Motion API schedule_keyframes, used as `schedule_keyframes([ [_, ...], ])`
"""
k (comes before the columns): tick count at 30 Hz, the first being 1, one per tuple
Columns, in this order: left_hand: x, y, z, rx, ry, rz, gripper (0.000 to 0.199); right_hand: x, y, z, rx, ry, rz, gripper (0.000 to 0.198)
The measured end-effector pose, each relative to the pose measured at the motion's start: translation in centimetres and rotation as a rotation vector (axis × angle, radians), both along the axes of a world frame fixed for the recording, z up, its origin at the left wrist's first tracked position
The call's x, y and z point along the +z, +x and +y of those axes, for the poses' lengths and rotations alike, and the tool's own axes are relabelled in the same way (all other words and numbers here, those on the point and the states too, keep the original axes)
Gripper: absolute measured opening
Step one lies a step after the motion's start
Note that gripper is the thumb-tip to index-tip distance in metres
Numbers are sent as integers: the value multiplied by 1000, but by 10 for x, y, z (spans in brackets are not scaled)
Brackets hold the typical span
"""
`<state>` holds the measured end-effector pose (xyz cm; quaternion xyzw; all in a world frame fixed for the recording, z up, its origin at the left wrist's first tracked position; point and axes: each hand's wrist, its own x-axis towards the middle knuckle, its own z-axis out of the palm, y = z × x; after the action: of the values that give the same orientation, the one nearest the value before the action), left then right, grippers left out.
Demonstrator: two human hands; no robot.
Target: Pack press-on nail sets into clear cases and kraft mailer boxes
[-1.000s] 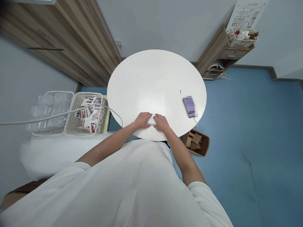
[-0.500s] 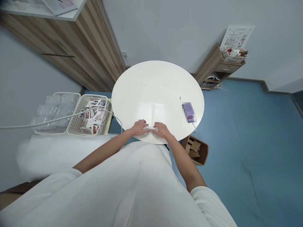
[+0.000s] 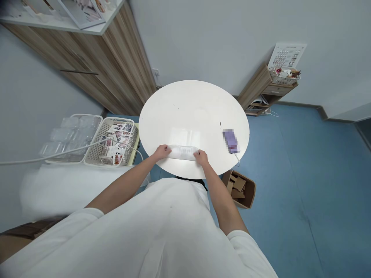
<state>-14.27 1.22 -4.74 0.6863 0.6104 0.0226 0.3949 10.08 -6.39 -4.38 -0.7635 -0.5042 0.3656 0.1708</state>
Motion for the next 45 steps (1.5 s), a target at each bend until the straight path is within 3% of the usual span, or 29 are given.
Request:
schedule_keyframes([
  [5,-2,2,-8,122,15,28,25,-8,-6,-6,-53,23,-49,10],
  [8,6,9,-21,129,209,51,40,-15,-7,-16,-161,146,-93,27],
  [10,12,17,-31,21,399,66,48,-18,-8,-22,-243,223,-111,44],
  [12,15,26,-41,-245,475,39,48,-19,-11,-24,-275,193,-86,55],
  [14,15,35,-48,-461,474,29,45,-17,-14,-21,-289,95,-40,63],
  [16,12,40,-53,-540,451,49,45,-14,-17,-15,-310,12,18,67],
  [20,7,41,-54,-558,429,68,48,-8,-17,-7,-281,-40,179,56],
  [23,7,39,-55,-570,422,66,48,-6,-17,-11,-253,21,244,46],
  [26,7,39,-58,-579,415,67,49,-4,-19,-22,-289,111,313,48],
  [32,2,40,-68,-582,429,66,52,6,-29,-34,-676,12,491,72],
  [34,0,39,-69,-587,443,66,53,10,-33,-32,-722,-62,557,77],
  [38,-1,38,-69,-596,459,71,53,13,-34,-23,-614,-96,469,66],
  [41,-1,40,-70,-588,456,71,54,11,-27,-19,-513,-41,284,42],
  [45,-1,46,-71,-599,438,45,56,9,-20,-18,-457,-12,213,15],
])
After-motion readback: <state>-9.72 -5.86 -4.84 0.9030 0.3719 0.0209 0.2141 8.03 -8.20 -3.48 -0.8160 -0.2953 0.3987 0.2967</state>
